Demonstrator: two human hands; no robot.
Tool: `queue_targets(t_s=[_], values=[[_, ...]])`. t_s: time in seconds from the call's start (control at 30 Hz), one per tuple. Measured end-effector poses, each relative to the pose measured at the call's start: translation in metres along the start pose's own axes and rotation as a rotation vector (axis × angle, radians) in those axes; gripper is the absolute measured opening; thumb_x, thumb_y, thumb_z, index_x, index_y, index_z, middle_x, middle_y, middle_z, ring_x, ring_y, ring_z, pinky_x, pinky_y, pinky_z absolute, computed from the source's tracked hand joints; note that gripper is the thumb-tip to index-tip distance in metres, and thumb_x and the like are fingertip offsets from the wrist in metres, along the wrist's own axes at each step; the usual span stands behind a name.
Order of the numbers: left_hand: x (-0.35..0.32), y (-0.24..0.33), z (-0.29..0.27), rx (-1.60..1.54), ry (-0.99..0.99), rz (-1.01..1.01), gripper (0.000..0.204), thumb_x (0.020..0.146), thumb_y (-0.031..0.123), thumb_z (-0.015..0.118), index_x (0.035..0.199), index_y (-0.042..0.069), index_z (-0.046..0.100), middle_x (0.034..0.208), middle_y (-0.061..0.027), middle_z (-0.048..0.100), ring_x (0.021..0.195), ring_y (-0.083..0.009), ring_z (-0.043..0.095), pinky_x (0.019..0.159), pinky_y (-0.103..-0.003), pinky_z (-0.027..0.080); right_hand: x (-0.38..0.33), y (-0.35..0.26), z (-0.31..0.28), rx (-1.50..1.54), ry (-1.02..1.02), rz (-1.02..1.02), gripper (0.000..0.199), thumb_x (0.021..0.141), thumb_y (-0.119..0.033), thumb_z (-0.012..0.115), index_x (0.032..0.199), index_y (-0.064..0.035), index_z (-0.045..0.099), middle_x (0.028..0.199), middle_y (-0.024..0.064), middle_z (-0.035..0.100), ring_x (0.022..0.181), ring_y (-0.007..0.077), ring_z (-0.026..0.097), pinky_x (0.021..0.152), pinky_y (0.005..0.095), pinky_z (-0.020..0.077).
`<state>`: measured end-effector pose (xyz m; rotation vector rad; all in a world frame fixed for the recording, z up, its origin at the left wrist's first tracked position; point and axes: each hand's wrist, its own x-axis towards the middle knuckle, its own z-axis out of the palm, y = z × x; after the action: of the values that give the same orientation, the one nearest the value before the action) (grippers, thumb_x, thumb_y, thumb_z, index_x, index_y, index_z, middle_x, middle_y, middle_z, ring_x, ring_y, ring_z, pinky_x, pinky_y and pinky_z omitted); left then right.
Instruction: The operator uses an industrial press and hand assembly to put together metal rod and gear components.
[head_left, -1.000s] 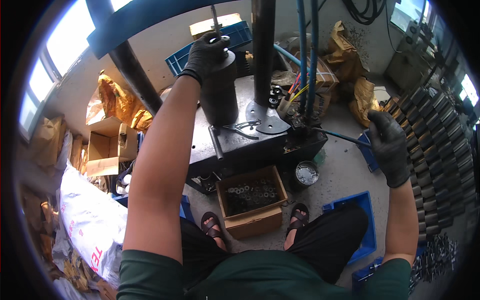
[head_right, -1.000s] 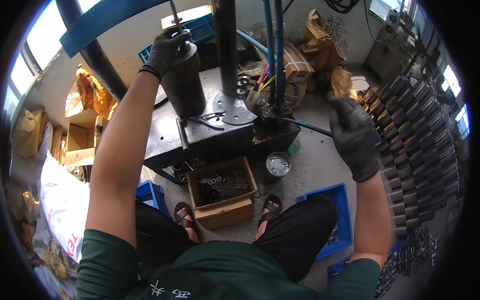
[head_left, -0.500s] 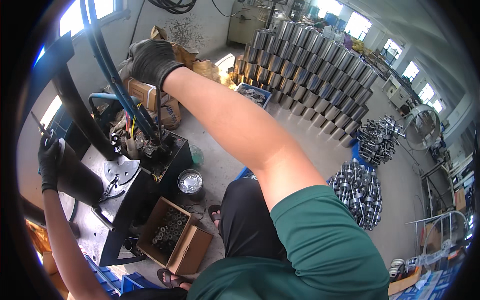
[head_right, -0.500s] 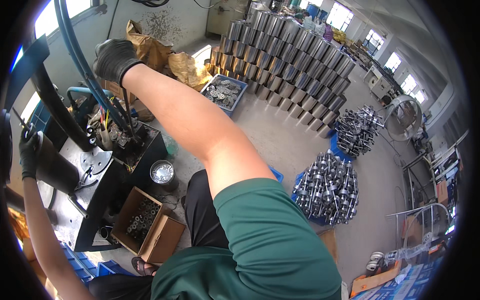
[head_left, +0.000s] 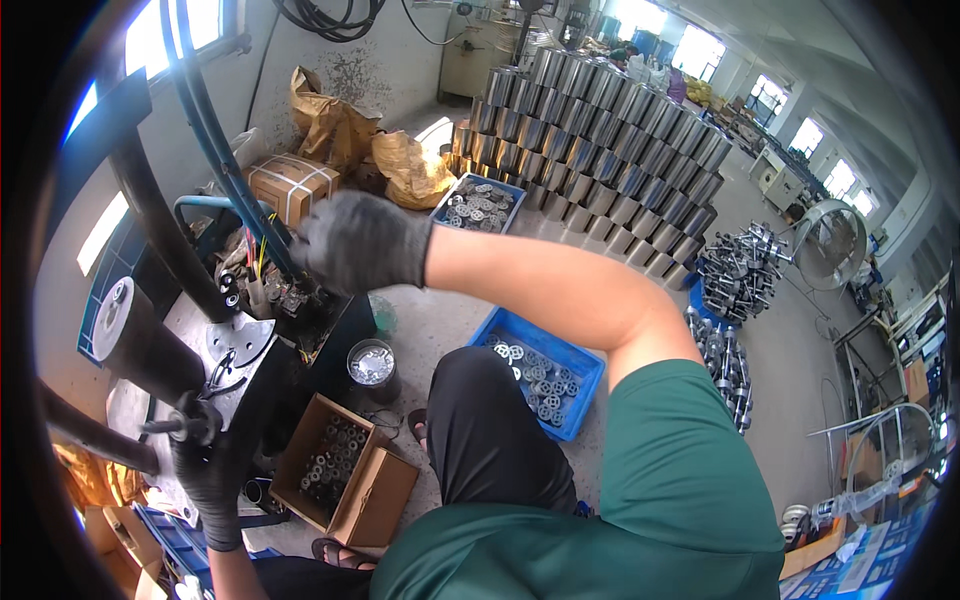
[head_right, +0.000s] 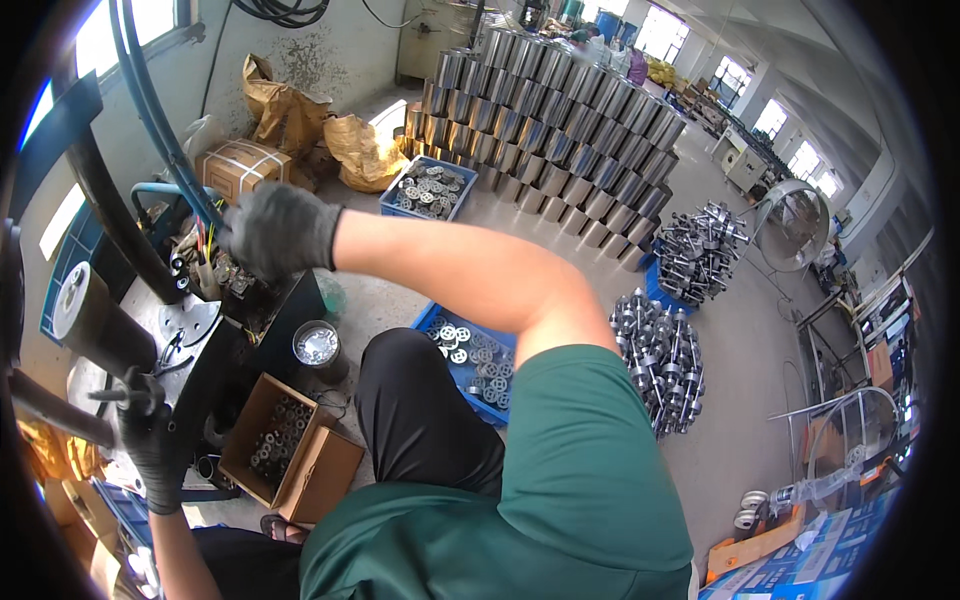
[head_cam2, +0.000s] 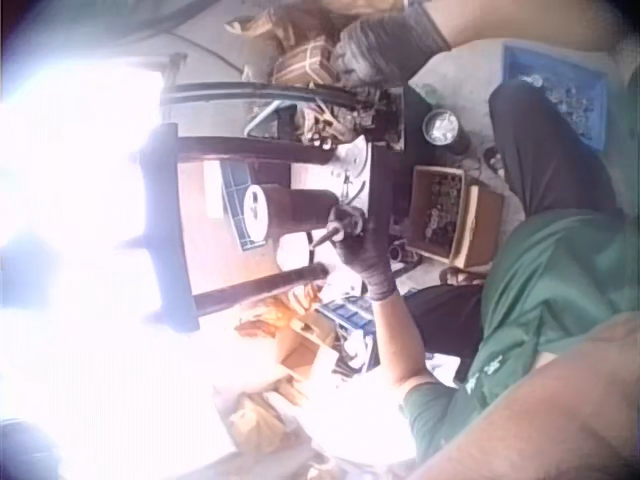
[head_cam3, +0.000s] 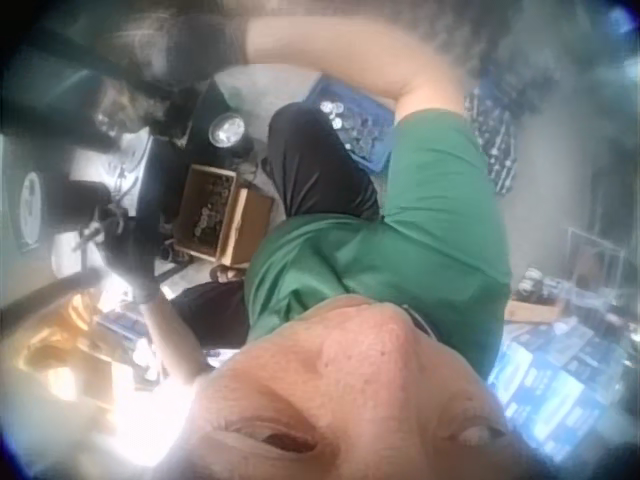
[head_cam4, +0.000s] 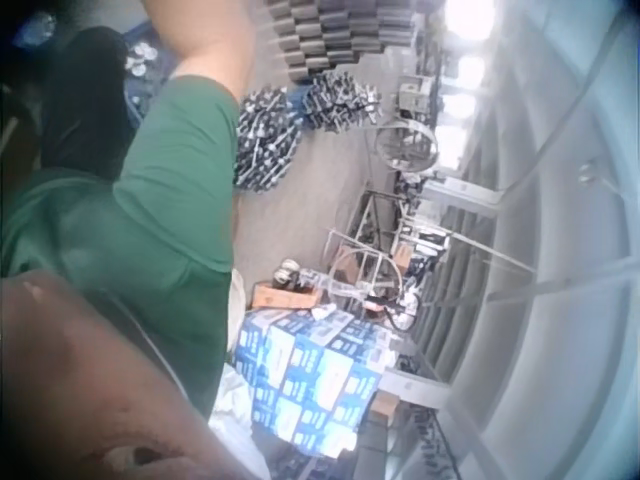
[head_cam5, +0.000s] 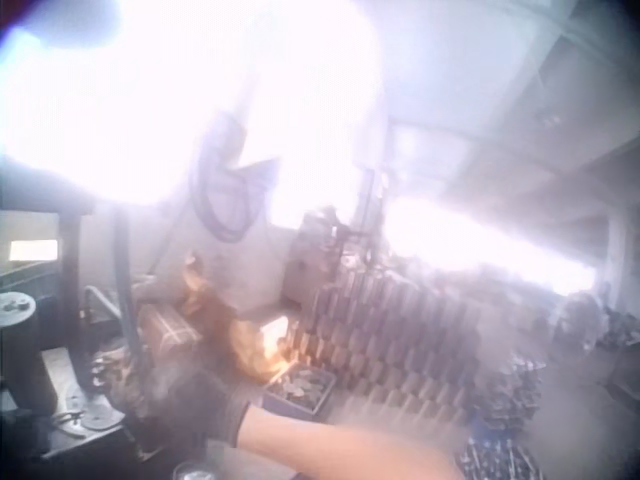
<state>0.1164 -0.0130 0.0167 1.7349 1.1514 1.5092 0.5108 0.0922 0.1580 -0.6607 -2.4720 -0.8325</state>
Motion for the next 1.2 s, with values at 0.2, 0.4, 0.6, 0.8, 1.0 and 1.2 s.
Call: queue_targets(t_s=[0.2, 0.4, 0.6, 0.8, 1.0, 1.2], values=[[-0.051, 0.022, 0.025, 0.474, -0.178, 0.186, 0.060, 0.081, -0.003, 0.073, 0.139, 0.007, 0.060, 0.132, -0.0179, 0.063, 0.117, -0.0343, 0.066, 0.098, -0.040, 0.055, -0.024, -0.152, 0.018, 0.958, -0.155, 0.430, 0.037, 0.093, -0.034, 0.068, 0.113, -0.0030, 0.068, 0.092, 0.0214, 0.070, 0.089, 0.0359, 0.072, 0.080, 0.0444, 0.0581], [-0.054, 0.044, 0.053, 0.388, -0.419, 0.299, 0.059, 0.080, -0.015, 0.063, 0.135, 0.007, 0.063, 0.133, -0.0167, 0.063, 0.121, -0.0307, 0.066, 0.101, -0.038, 0.054, -0.028, -0.257, 0.114, 2.751, -0.401, 1.396, 0.056, 0.097, -0.067, 0.058, 0.097, -0.0128, 0.070, 0.092, 0.0083, 0.073, 0.078, 0.0236, 0.073, 0.071, 0.0430, 0.0597], [-0.063, 0.037, 0.042, 0.030, -0.432, -0.178, 0.041, 0.090, -0.001, 0.062, 0.131, 0.002, 0.062, 0.130, -0.0125, 0.064, 0.119, -0.0259, 0.064, 0.099, -0.035, 0.052, -0.019, -0.262, 0.115, 2.466, -0.500, 1.690, 0.055, 0.097, -0.070, 0.056, 0.087, -0.0172, 0.067, 0.078, 0.0006, 0.068, 0.063, 0.0162, 0.063, 0.057, 0.0350, 0.0522], [-0.046, 0.047, 0.019, -0.060, -0.379, -0.639, 0.035, 0.092, 0.007, 0.068, 0.127, 0.002, 0.063, 0.110, -0.0028, 0.065, 0.096, -0.0094, 0.061, 0.081, -0.025, 0.052, 0.016, -0.277, 0.103, 2.440, -0.418, 1.316, 0.049, 0.103, -0.063, 0.051, 0.101, -0.0174, 0.068, 0.087, -0.0034, 0.066, 0.071, 0.0107, 0.061, 0.063, 0.0286, 0.0507], [-0.037, 0.027, 0.015, 0.131, -0.322, -0.305, 0.043, 0.081, 0.000, 0.078, 0.121, 0.002, 0.064, 0.105, -0.0082, 0.071, 0.098, -0.0149, 0.069, 0.085, -0.031, 0.056, 0.024, -0.285, 0.115, 2.218, 0.130, 0.974, 0.027, 0.106, -0.030, 0.062, 0.121, -0.0077, 0.063, 0.102, 0.0031, 0.066, 0.091, 0.0121, 0.062, 0.081, 0.0312, 0.0538], [-0.036, 0.013, -0.014, 0.455, -0.161, -0.125, 0.030, 0.081, 0.009, 0.081, 0.108, 0.005, 0.070, 0.094, -0.0072, 0.072, 0.085, -0.0148, 0.069, 0.080, -0.033, 0.057, 0.012, -0.238, 0.087, 1.970, -0.209, 1.043, 0.035, 0.107, -0.029, 0.057, 0.122, 0.0011, 0.067, 0.083, 0.0068, 0.065, 0.064, 0.0095, 0.062, 0.061, 0.0240, 0.0505]])
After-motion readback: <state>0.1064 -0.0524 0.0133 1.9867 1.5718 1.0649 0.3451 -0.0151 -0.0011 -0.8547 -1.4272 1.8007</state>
